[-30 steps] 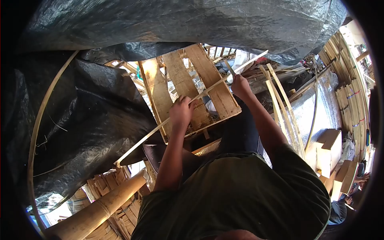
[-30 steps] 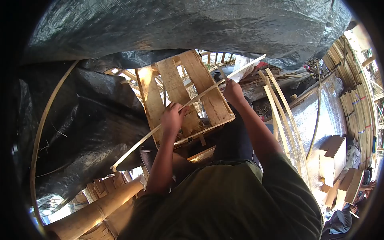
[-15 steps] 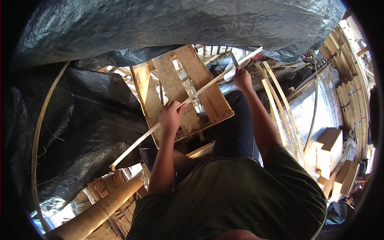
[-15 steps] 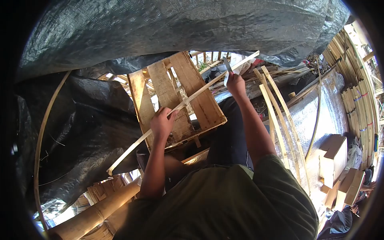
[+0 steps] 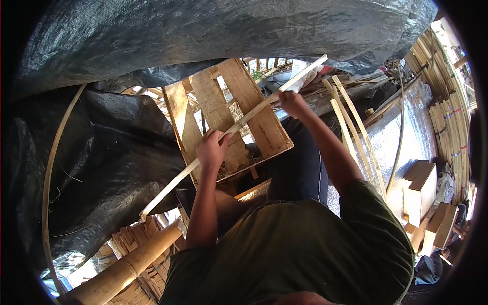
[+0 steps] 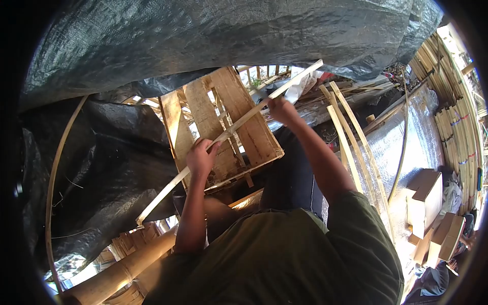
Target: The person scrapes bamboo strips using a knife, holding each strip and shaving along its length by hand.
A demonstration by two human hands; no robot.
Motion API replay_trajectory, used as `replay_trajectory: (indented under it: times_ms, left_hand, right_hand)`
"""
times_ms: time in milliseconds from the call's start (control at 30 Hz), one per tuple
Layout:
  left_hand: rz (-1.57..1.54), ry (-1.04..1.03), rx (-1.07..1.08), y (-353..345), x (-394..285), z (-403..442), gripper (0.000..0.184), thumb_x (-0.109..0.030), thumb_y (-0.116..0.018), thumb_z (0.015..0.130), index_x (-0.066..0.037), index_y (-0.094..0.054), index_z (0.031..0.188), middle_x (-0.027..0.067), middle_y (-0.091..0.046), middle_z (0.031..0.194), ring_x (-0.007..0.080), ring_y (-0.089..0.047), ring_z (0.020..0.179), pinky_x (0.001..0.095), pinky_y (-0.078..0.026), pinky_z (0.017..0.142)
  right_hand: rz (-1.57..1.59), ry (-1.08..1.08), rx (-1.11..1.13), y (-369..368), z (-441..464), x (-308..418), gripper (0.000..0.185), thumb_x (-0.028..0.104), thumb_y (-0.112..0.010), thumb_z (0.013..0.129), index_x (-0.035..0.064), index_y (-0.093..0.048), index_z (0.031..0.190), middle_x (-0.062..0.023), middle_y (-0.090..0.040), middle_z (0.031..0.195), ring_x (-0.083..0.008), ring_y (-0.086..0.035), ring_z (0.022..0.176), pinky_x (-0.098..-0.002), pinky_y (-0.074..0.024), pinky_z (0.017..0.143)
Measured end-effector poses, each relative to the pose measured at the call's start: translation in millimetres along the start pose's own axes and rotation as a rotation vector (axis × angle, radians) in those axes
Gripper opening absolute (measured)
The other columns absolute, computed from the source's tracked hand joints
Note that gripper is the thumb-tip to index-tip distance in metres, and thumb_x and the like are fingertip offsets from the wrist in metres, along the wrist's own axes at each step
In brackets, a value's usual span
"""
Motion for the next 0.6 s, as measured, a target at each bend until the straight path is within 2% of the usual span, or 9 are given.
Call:
replay_trajectory:
  times_ms: [33,133,200,267,333,400,433,467,600]
  left_hand:
    - [0.013,0.005,0.002,1,0,1,0.031,-0.042,-0.07,0.085,-0.012,-0.067,0.083,0.0028,-0.066,0.087,0.028,-0.066,0.076,0.0385,-0.051,0.063]
    - [0.015,0.003,-0.009,-1,0,1,0.031,-0.043,-0.07,0.085,-0.012,-0.067,0.083,0.0029,-0.066,0.086,0.0283,-0.066,0.077,0.0388,-0.051,0.063]
    - [0.003,0.0,-0.02,0,1,1,0.031,-0.043,-0.07,0.084,-0.012,-0.067,0.083,0.0031,-0.065,0.086,0.0284,-0.066,0.077,0.0387,-0.051,0.063]
    - [-0.014,-0.003,-0.021,0,1,-1,0.03,-0.042,-0.07,0.084,-0.013,-0.067,0.083,0.0032,-0.065,0.086,0.0284,-0.066,0.077,0.0386,-0.051,0.063]
    - [-0.012,0.011,-0.033,2,-1,-1,0.029,-0.042,-0.071,0.084,-0.013,-0.068,0.083,0.0031,-0.065,0.084,0.0283,-0.066,0.076,0.0385,-0.051,0.062]
    - [-0.023,0.007,-0.031,4,-2,1,0.029,-0.042,-0.071,0.084,-0.013,-0.068,0.083,0.0029,-0.065,0.084,0.0282,-0.066,0.075,0.0385,-0.051,0.062]
    - [-0.032,0.008,-0.016,3,-2,0,0.029,-0.042,-0.071,0.083,-0.013,-0.068,0.083,0.0027,-0.065,0.083,0.0282,-0.066,0.074,0.0384,-0.051,0.061]
    - [-0.033,0.011,-0.021,3,-1,2,0.029,-0.042,-0.071,0.083,-0.013,-0.068,0.083,0.0027,-0.065,0.083,0.0282,-0.066,0.074,0.0384,-0.051,0.061]
    - [-0.023,-0.021,-0.038,0,2,0,0.029,-0.041,-0.072,0.083,-0.013,-0.066,0.081,0.0021,-0.065,0.082,0.0279,-0.065,0.073,0.0388,-0.05,0.06]
  right_hand:
    - [-0.627,0.618,-0.267,-21,23,-32,0.035,0.029,-0.05,0.098,-0.0027,-0.063,0.103,-0.0184,-0.066,0.064,-0.0329,-0.065,0.049,-0.0455,-0.0518,0.045]
    - [-0.04,-0.295,-0.055,41,18,-22,0.038,0.022,-0.057,0.093,-0.0095,-0.059,0.114,-0.0125,-0.068,0.074,-0.0269,-0.066,0.049,-0.0382,-0.0523,0.039]
    - [-0.686,0.567,-0.077,-30,15,-17,0.046,0.033,-0.051,0.097,-0.0096,-0.057,0.115,-0.0227,-0.067,0.077,-0.0324,-0.066,0.053,-0.0401,-0.0527,0.042]
    - [0.039,-0.123,0.205,10,-35,56,0.042,0.028,-0.056,0.094,-0.0023,-0.056,0.123,-0.0228,-0.067,0.078,-0.0307,-0.068,0.056,-0.0395,-0.0538,0.044]
    - [-0.587,0.604,0.006,-17,-3,7,0.037,0.028,-0.044,0.099,-0.0009,-0.061,0.115,-0.0218,-0.068,0.078,-0.0289,-0.067,0.052,-0.0387,-0.0554,0.042]
    - [-0.463,0.213,-0.06,17,24,-18,0.033,0.023,-0.04,0.1,0.0001,-0.064,0.108,-0.0196,-0.067,0.071,-0.0278,-0.066,0.048,-0.0371,-0.0545,0.039]
    - [-0.062,-0.358,0.019,41,7,-8,0.032,0.023,-0.041,0.1,0.0011,-0.064,0.105,-0.0169,-0.066,0.065,-0.0268,-0.065,0.047,-0.037,-0.0549,0.039]
    - [-0.506,0.231,-0.195,-8,32,-44,0.039,0.031,-0.04,0.102,-0.0009,-0.063,0.105,-0.015,-0.064,0.061,-0.028,-0.063,0.044,-0.0389,-0.0523,0.038]
    - [0.127,-0.181,0.29,23,-57,54,0.03,0.027,-0.048,0.1,0.0037,-0.061,0.087,-0.0081,-0.054,0.058,-0.0189,-0.053,0.043,-0.0348,-0.0402,0.035]
Point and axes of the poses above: each hand's wrist, its own z-axis towards the middle knuckle, its own y-axis out of the back of the hand, x = y × z, the point moved 6 cm from there along z, towards the middle knuckle
